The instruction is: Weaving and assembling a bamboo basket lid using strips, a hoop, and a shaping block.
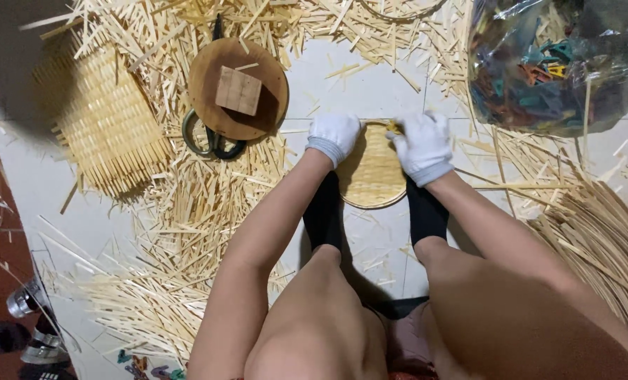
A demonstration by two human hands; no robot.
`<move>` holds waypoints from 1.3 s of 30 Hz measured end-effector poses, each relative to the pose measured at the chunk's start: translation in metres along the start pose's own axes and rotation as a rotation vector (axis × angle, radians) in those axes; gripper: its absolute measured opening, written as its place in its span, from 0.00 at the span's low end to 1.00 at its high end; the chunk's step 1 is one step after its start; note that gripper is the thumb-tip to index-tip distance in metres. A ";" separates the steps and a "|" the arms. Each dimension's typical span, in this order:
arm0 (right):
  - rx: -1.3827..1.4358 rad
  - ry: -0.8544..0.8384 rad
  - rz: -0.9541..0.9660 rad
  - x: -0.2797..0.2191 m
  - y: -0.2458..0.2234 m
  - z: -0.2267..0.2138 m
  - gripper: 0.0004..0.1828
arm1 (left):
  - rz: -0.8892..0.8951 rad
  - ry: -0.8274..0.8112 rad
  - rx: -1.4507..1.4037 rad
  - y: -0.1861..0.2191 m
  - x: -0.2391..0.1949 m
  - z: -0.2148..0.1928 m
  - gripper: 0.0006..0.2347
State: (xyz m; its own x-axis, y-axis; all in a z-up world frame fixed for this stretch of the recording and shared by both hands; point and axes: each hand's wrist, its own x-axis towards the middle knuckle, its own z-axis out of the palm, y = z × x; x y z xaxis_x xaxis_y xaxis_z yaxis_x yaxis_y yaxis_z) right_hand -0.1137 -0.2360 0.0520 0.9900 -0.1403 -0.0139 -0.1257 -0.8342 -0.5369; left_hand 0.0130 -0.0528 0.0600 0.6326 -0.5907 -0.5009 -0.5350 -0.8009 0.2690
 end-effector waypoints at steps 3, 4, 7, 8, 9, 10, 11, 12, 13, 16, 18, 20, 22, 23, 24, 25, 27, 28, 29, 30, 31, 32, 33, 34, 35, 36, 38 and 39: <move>-0.090 0.011 -0.178 0.024 -0.018 -0.005 0.18 | 0.022 -0.019 0.010 0.001 0.001 -0.003 0.12; -0.143 0.006 -0.252 0.031 -0.027 -0.008 0.19 | 0.027 -0.031 0.018 0.001 -0.001 -0.003 0.11; 0.083 -0.175 -0.048 0.037 -0.035 -0.024 0.26 | -0.023 -0.020 -0.054 0.003 -0.011 -0.013 0.12; 0.078 -0.171 -0.051 0.036 -0.025 -0.022 0.26 | -0.021 -0.013 -0.055 0.000 -0.010 -0.009 0.12; 0.160 -0.202 0.057 0.034 -0.015 -0.021 0.24 | 0.046 0.103 -0.105 -0.004 -0.009 -0.004 0.12; 0.245 -0.237 0.169 0.030 -0.006 -0.019 0.21 | 0.111 0.213 -0.156 -0.007 -0.011 0.003 0.12; 0.243 -0.237 0.169 0.033 0.000 -0.017 0.21 | 0.111 0.213 -0.159 -0.006 -0.011 0.002 0.12; 0.238 -0.313 0.141 0.038 0.005 -0.015 0.19 | 0.071 0.229 -0.338 -0.006 -0.011 0.001 0.11; 0.233 -0.390 0.113 0.042 0.011 -0.013 0.16 | 0.030 0.243 -0.518 -0.006 -0.011 0.000 0.10; 0.263 -0.563 0.238 0.052 0.011 -0.010 0.16 | -0.081 -0.001 -0.659 -0.020 0.010 0.031 0.11; 0.293 -0.551 0.248 0.050 0.021 0.002 0.16 | -0.113 0.023 -0.696 -0.021 0.014 0.043 0.12; 0.324 -0.540 0.266 0.046 0.028 0.012 0.17 | -0.143 0.039 -0.733 -0.019 0.014 0.048 0.12; 0.369 -0.510 0.330 0.043 0.031 0.016 0.15 | -0.220 0.060 -0.729 -0.013 0.012 0.044 0.11; 0.370 -0.507 0.331 0.041 0.031 0.016 0.15 | -0.217 0.059 -0.727 -0.013 0.007 0.034 0.11; 0.367 -0.474 0.329 0.043 0.031 0.016 0.15 | -0.215 0.061 -0.710 -0.015 0.004 0.022 0.13; 0.364 -0.441 0.327 0.044 0.032 0.016 0.14 | -0.213 0.064 -0.693 -0.016 0.001 0.009 0.14; 0.356 -0.359 0.314 0.040 0.052 0.017 0.16 | -0.125 0.129 -0.895 -0.046 -0.002 0.016 0.17; 0.347 -0.275 0.305 0.038 0.063 0.016 0.17 | -0.027 0.189 -1.097 -0.061 -0.002 0.018 0.21; 0.346 -0.272 0.305 0.037 0.070 0.015 0.17 | -0.024 0.189 -1.096 -0.064 -0.011 0.021 0.21; 0.601 -0.189 0.331 0.038 0.077 0.014 0.19 | -0.040 0.268 -1.210 -0.069 -0.019 0.022 0.20; 0.855 -0.102 0.351 0.040 0.083 0.013 0.20 | -0.055 0.347 -1.323 -0.074 -0.027 0.022 0.20; 0.857 -0.093 0.344 0.038 0.072 -0.002 0.20 | -0.046 0.351 -1.317 -0.067 -0.036 0.015 0.20; 1.059 -0.112 0.569 0.037 0.061 -0.015 0.22 | -0.142 0.325 -1.412 -0.060 -0.046 0.008 0.19; 1.258 -0.141 0.803 0.030 0.049 -0.028 0.24 | -0.249 0.290 -1.508 -0.052 -0.060 0.004 0.18; 1.261 -0.139 0.804 0.026 0.059 -0.033 0.24 | -0.249 0.288 -1.506 -0.050 -0.068 -0.001 0.18; 1.254 -0.283 0.559 0.023 0.069 -0.039 0.25 | -0.245 0.287 -1.529 -0.049 -0.076 -0.007 0.17; 1.228 -0.424 0.314 0.022 0.073 -0.066 0.25 | -0.243 0.286 -1.556 -0.042 -0.091 -0.022 0.17; 1.036 -0.530 0.348 0.024 0.068 -0.087 0.25 | -0.183 0.265 -1.541 -0.036 -0.098 -0.032 0.17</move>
State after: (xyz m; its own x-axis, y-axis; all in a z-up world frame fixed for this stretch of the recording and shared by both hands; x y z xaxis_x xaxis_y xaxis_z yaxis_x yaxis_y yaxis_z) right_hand -0.1044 -0.3428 0.0886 0.8471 0.1657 -0.5049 -0.5197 0.0603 -0.8522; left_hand -0.0121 0.0314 0.1256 0.7867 -0.3459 -0.5113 0.5150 -0.0889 0.8526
